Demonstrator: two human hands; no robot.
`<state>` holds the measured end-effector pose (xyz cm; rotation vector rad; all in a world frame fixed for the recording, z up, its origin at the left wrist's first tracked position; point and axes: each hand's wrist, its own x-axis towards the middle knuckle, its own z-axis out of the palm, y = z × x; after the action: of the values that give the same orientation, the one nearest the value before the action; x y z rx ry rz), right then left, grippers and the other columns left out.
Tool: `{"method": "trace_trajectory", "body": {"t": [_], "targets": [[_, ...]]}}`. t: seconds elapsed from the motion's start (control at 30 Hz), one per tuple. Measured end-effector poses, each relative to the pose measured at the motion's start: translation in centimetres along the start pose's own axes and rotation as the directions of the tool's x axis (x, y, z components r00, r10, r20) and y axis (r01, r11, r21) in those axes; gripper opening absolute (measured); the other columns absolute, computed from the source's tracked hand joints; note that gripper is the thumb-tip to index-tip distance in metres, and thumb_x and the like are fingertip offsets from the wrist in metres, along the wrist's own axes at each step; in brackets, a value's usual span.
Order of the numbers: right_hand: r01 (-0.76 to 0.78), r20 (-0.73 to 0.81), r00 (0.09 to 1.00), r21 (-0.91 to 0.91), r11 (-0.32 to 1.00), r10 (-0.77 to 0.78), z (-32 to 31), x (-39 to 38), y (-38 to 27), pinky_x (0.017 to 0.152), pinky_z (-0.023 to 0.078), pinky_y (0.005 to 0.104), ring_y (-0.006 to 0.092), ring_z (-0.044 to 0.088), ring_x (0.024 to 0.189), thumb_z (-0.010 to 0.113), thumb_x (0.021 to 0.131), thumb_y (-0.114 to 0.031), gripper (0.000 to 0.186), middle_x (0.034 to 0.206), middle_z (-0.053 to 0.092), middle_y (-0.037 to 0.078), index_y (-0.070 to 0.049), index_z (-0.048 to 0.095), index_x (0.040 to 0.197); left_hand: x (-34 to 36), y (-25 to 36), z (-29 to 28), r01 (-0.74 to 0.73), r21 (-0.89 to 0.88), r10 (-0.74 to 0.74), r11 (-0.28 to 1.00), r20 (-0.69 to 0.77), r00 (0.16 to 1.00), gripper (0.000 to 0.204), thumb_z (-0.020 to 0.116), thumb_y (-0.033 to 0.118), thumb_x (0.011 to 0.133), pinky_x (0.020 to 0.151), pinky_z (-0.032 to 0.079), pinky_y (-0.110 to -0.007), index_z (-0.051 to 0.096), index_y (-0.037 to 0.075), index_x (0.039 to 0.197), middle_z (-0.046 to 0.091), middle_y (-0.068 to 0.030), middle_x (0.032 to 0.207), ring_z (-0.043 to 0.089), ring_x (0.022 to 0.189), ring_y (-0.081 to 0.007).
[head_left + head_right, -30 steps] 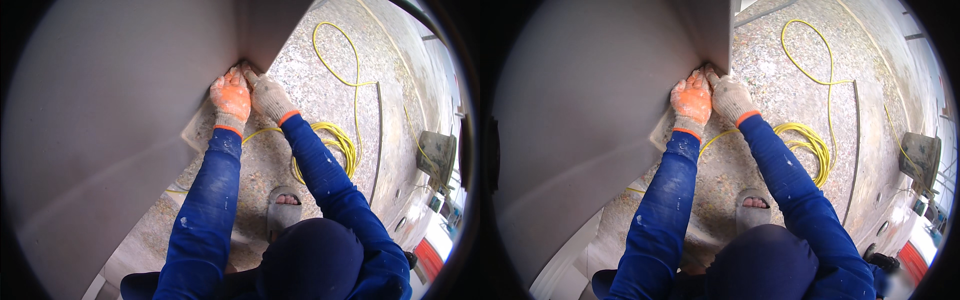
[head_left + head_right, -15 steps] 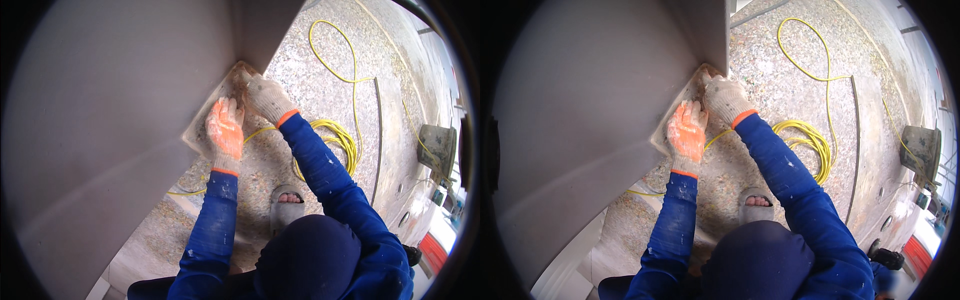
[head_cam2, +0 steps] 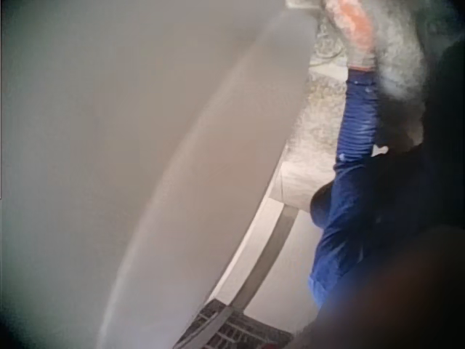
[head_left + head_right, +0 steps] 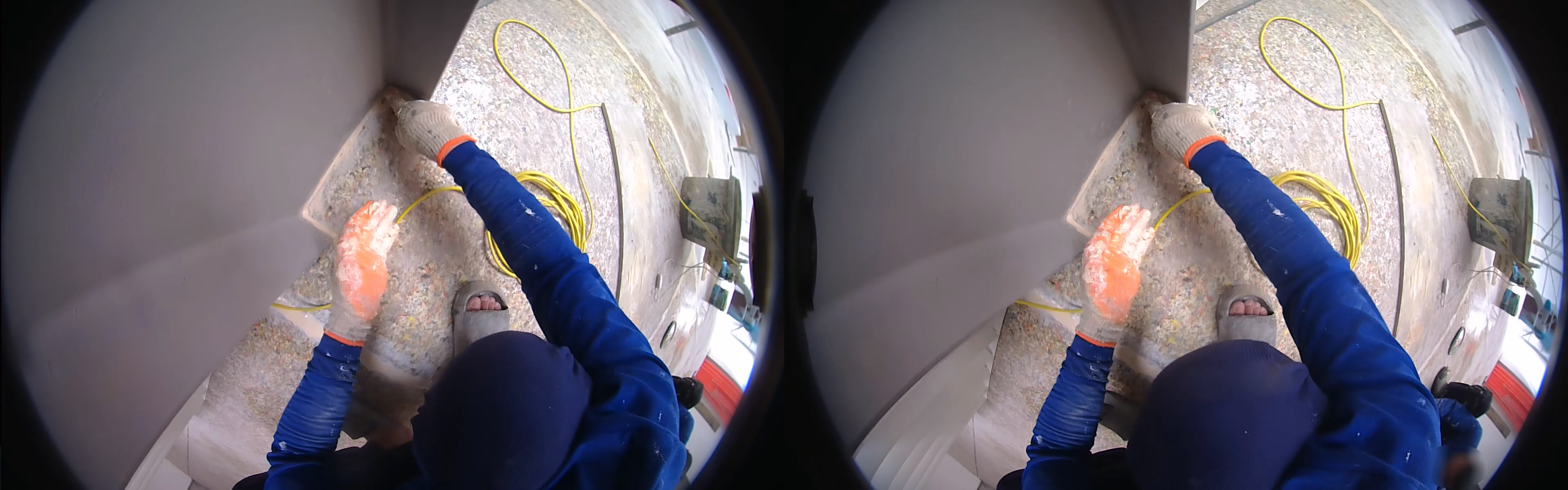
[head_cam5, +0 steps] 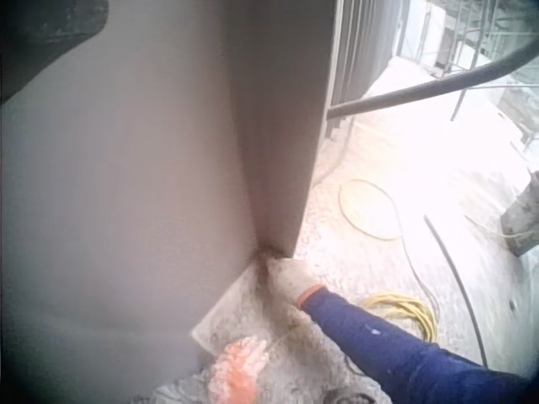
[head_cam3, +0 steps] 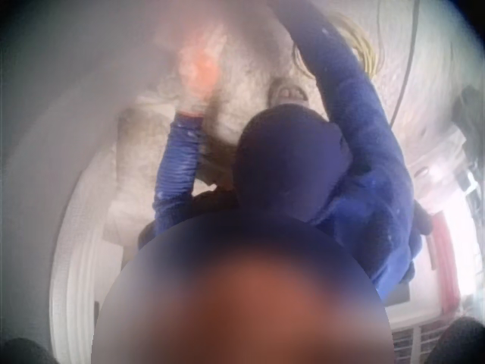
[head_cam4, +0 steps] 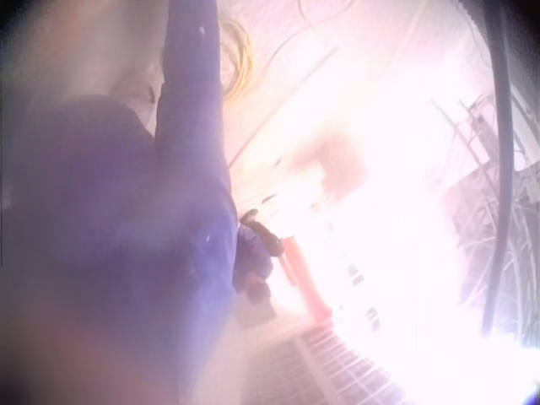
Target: The person applies a white sealant to the corner joint between a metal railing and a tiled floor. They use gloved hands to smooth and press the material into the seam, repeatedly retrieving more from a bucket.
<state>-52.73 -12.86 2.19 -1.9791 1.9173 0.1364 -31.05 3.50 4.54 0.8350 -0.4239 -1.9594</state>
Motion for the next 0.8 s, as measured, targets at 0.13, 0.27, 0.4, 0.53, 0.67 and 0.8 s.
{"method": "trace_trajectory", "body": {"t": [0.13, 0.27, 0.4, 0.53, 0.67, 0.8], "targets": [[0.002, 0.02, 1.0, -0.061, 0.998, -0.001, 0.5, -0.4, -0.5, 0.083, 0.06, 0.0487, 0.0356, 0.074, 0.103, 0.047, 0.099, -0.017, 0.055, 0.118, 0.074, 0.018, -0.009, 0.043, 0.153, -0.8, 1.0, -1.1, -0.006, 0.033, 0.007, 0.999, -0.02, 1.0, 0.059, 0.041, 0.029, 0.109, 0.126, 0.028, -0.051, 0.033, -0.006, 0.155, 0.039, -0.0247, 0.159, 0.036, 0.15, -0.0381], [0.023, 0.083, 0.997, -0.157, 0.987, -0.01, 0.6, -0.6, -1.5, 0.082, 0.061, 0.0483, 0.0348, 0.074, 0.104, 0.048, 0.099, -0.014, 0.061, 0.121, 0.073, 0.018, -0.008, 0.036, 0.159, -2.1, 0.7, -2.0, -0.045, -0.047, 0.044, 0.998, -0.014, 0.999, 0.06, 0.04, 0.031, 0.109, 0.126, 0.028, -0.05, 0.033, -0.006, 0.155, 0.04, -0.0245, 0.159, 0.036, 0.15, -0.0376], [0.034, 0.078, 0.997, -0.231, 0.972, -0.016, -0.2, -0.2, -1.4, 0.08, 0.061, 0.0489, 0.0322, 0.075, 0.101, 0.049, 0.099, -0.014, 0.064, 0.116, 0.075, 0.015, -0.01, 0.033, 0.16, -3.2, 0.6, -2.8, -0.003, -0.074, 0.0, 0.997, -0.046, 0.999, 0.061, 0.039, 0.031, 0.109, 0.126, 0.028, -0.05, 0.032, -0.007, 0.156, 0.038, -0.0247, 0.16, 0.036, 0.15, -0.0381], [-0.02, 0.121, 0.991, -0.302, 0.953, 0.059, -0.2, -1.5, 0.1, 0.081, 0.061, 0.0478, 0.0316, 0.076, 0.101, 0.053, 0.098, -0.015, 0.069, 0.116, 0.076, 0.014, -0.011, 0.027, 0.163, -3.8, 1.4, -3.6, -0.012, 0.06, 0.015, 0.998, -0.049, 0.999, 0.062, 0.039, 0.032, 0.109, 0.125, 0.028, -0.051, 0.031, -0.007, 0.156, 0.038, -0.025, 0.16, 0.036, 0.15, -0.0389], [0.039, 0.15, 0.989, -0.303, 0.952, 0.008, 0.3, -2.3, 0.5, 0.075, 0.061, 0.0484, 0.0321, 0.077, 0.092, 0.057, 0.096, -0.014, 0.08, 0.108, 0.077, 0.016, -0.012, 0.018, 0.166, -4.4, 1.3, -3.9, -0.023, 0.034, 0.025, 0.999, -0.066, 0.997, 0.062, 0.039, 0.032, 0.109, 0.125, 0.028, -0.051, 0.031, -0.007, 0.156, 0.038, -0.0249, 0.16, 0.036, 0.15, -0.039], [-0.012, 0.107, 0.993, -0.297, 0.955, 0.045, -0.3, -2.1, -0.1, 0.073, 0.061, 0.0491, 0.0336, 0.077, 0.089, 0.056, 0.096, -0.014, 0.079, 0.111, 0.077, 0.016, -0.012, 0.019, 0.166, -4.3, 0.7, -3.8, 0.038, -0.06, -0.044, 0.997, -0.094, 0.995, 0.062, 0.039, 0.032, 0.109, 0.125, 0.028, -0.051, 0.031, -0.007, 0.155, 0.038, -0.0252, 0.16, 0.036, 0.149, -0.0395]]}}
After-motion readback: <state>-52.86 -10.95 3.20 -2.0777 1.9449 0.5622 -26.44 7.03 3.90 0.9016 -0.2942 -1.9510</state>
